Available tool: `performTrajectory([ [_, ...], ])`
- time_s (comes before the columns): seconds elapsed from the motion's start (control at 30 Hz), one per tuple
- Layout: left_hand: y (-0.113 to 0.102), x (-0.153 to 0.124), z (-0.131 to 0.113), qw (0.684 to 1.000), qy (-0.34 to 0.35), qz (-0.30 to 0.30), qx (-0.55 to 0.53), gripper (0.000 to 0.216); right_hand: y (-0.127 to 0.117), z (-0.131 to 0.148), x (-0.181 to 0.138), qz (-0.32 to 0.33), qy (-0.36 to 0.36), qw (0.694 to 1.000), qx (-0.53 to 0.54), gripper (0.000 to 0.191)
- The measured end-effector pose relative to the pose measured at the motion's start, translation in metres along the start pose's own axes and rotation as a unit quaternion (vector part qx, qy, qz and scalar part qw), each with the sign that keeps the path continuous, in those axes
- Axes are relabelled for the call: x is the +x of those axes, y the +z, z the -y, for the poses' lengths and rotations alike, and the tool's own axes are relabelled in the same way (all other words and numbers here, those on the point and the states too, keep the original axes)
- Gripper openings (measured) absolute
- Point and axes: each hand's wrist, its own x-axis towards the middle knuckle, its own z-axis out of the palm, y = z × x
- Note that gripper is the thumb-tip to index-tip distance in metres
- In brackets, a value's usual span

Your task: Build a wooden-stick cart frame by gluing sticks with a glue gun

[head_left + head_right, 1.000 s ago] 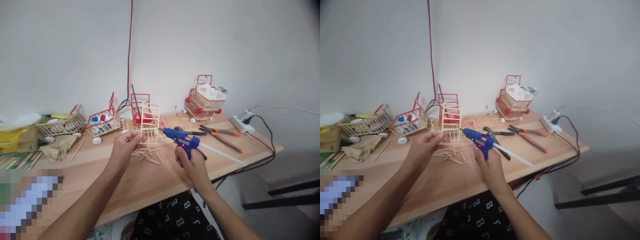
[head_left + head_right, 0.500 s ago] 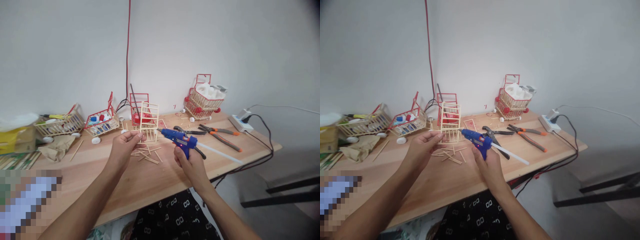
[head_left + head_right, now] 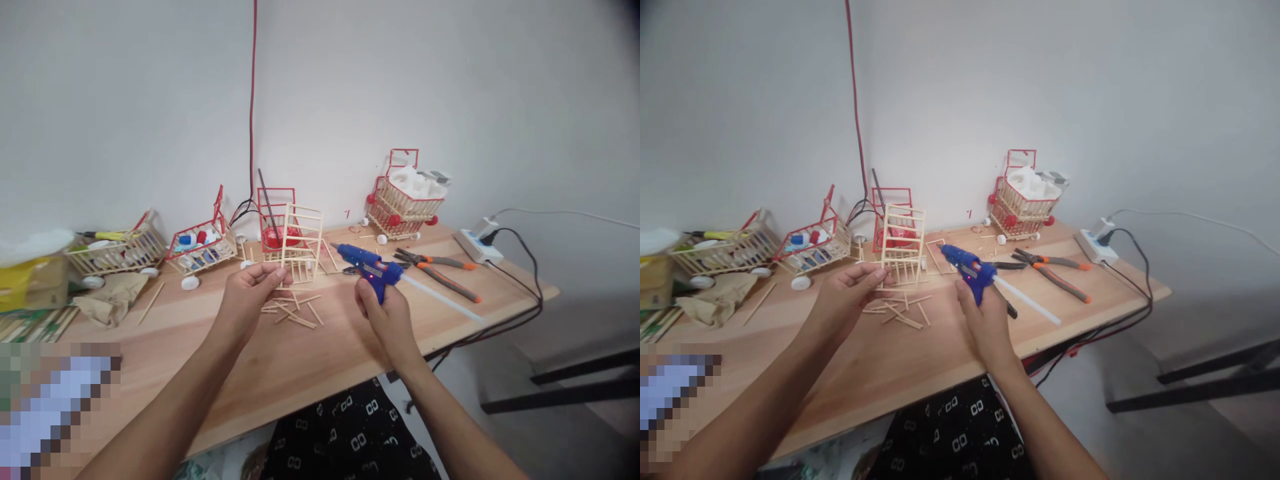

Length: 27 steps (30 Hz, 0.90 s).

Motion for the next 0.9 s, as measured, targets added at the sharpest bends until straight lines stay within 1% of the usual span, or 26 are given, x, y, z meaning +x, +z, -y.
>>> performTrajectory([
  [0.1, 0.0, 0.0, -0.001, 0.999, 0.002, 0.032, 0.007, 0.022, -0.004, -0.005, 0.012, 0.007, 0.046, 0.994, 0.098, 0.042],
  [0.17, 0.001, 0.0, -0.001, 0.999, 0.001, 0.043, 0.008, 0.022, -0.01, -0.008, 0.021, 0.019, 0.048, 0.986, 0.157, 0.044],
  [0.2, 0.001, 0.001, -0.001, 0.999, 0.001, 0.045, 0.008, 0.022, -0.016, -0.01, 0.025, 0.014, 0.042, 0.986, 0.161, 0.044],
  [0.23, 0.001, 0.001, -0.001, 0.999, 0.002, 0.046, 0.009, 0.022, -0.022, -0.012, 0.03, -0.001, 0.03, 0.989, 0.144, 0.044],
  [0.3, 0.0, 0.001, 0.0, 0.999, 0.003, 0.046, 0.012, 0.022, -0.04, -0.02, 0.042, -0.05, -0.006, 0.997, 0.049, 0.042],
  [0.33, 0.0, 0.002, 0.001, 0.999, 0.004, 0.045, 0.015, 0.023, -0.051, -0.025, 0.049, -0.068, -0.03, 0.997, -0.022, 0.04],
  [0.37, -0.001, 0.002, 0.001, 0.999, 0.006, 0.044, 0.019, 0.023, -0.062, -0.031, 0.056, -0.088, -0.054, 0.989, -0.101, 0.039],
  [0.4, -0.002, 0.002, 0.002, 0.999, 0.007, 0.042, 0.023, 0.023, -0.073, -0.038, 0.064, -0.091, -0.074, 0.978, -0.175, 0.038],
  [0.43, -0.002, 0.002, 0.002, 0.999, 0.008, 0.041, 0.027, 0.023, -0.085, -0.046, 0.071, -0.067, -0.087, 0.965, -0.237, 0.037],
  [0.5, -0.003, 0.002, 0.002, 0.999, 0.008, 0.038, 0.034, 0.023, -0.106, -0.064, 0.084, -0.046, -0.11, 0.938, -0.326, 0.041],
  [0.53, -0.003, 0.002, 0.001, 0.999, 0.007, 0.035, 0.036, 0.023, -0.116, -0.073, 0.089, -0.037, -0.107, 0.925, -0.362, 0.042],
  [0.63, -0.002, 0.003, 0.001, 0.999, 0.003, 0.017, 0.032, 0.024, -0.141, -0.096, 0.1, -0.025, -0.065, 0.893, -0.445, 0.041],
  [0.73, -0.002, 0.005, 0.002, 1.0, -0.007, 0.002, 0.023, 0.027, -0.161, -0.11, 0.106, 0.005, -0.025, 0.87, -0.493, 0.038],
  [0.83, -0.003, 0.006, 0.003, 1.0, -0.014, 0.0, 0.027, 0.03, -0.176, -0.119, 0.111, 0.047, -0.013, 0.857, -0.513, 0.036],
  [0.9, -0.003, 0.006, 0.003, 0.999, -0.01, -0.002, 0.031, 0.029, -0.182, -0.126, 0.114, 0.079, -0.014, 0.857, -0.51, 0.033],
])
